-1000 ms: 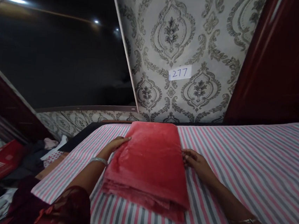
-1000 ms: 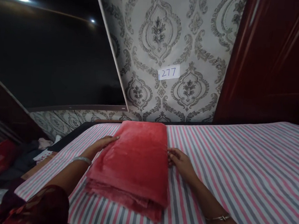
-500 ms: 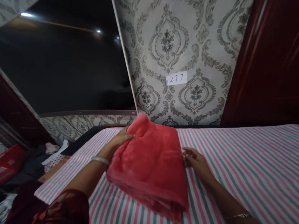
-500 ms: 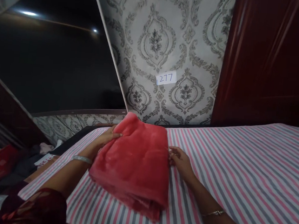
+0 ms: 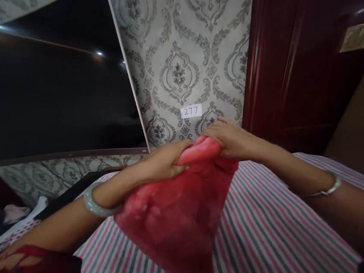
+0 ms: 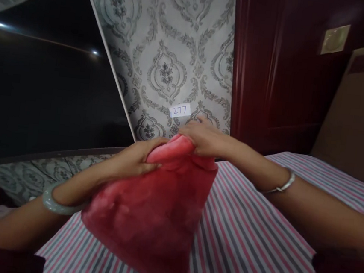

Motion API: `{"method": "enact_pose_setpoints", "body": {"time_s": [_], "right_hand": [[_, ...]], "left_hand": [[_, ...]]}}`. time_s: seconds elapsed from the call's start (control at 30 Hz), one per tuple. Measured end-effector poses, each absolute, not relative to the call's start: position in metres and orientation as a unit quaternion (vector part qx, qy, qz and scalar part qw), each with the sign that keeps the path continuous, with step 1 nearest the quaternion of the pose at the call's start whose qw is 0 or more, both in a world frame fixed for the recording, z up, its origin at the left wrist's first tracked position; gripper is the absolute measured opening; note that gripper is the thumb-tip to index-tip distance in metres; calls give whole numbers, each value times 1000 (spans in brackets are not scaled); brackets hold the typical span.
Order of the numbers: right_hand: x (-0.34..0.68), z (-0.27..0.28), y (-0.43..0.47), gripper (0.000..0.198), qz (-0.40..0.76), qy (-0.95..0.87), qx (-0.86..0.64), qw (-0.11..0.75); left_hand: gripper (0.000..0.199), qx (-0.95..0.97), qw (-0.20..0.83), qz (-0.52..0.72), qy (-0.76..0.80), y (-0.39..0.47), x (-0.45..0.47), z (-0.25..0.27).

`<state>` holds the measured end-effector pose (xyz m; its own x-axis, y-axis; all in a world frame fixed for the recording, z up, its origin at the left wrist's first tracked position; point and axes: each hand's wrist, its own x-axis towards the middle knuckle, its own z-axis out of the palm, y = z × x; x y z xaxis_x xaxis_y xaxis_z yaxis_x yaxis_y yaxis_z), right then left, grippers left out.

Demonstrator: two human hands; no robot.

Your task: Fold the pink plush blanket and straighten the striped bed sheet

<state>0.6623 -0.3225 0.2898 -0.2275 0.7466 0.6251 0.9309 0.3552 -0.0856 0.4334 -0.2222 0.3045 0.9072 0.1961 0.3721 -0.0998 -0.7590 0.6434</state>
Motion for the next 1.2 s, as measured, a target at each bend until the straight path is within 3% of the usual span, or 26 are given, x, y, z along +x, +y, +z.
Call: {"method": "enact_pose_setpoints", "body": {"time_s": [0.07, 0.17, 0.23, 0.33, 0.43, 0.57, 0.7, 0.8, 0.93, 1.07, 1.2], "right_hand": [[669, 302, -338, 9, -126, -764, -560, 294], [673, 320, -367, 13, -144, -739, -595, 281], [675, 329, -382, 15, -140, -719, -619, 284], [687, 330, -390, 14, -116, -695, -654, 275], [705, 320, -383, 18, -135, -669, -703, 201], [730, 318, -378, 21, -249, -608, -746, 112], [738, 313, -396, 30, -401, -576, -696, 148], [727, 261, -415, 34, -460, -577, -643, 205], [689, 119, -445, 27, -451, -614, -611, 215], [649, 7, -482, 44, -269, -703, -613, 240], [642, 0, -501, 42, -140, -674, -652, 318]], "left_hand": [[55, 878, 427, 215, 27, -225, 430, 310], [51, 794, 563, 217, 74, -214, 417, 303], [54, 781, 580, 209, 99, -204, 406, 284], [63, 854, 469, 185, 125, -189, 398, 245], [44, 906, 341, 160, 191, -174, 408, 224], [28, 924, 174, 266, 214, -161, 434, 261], [33, 920, -89, 341, 173, -168, 439, 313], [42, 898, -211, 355, 150, -176, 424, 291], [39, 920, -243, 301, 64, -184, 380, 169], [45, 962, -169, 212, -13, -204, 327, 57], [38, 954, 18, 277, 113, -207, 302, 39]]}}
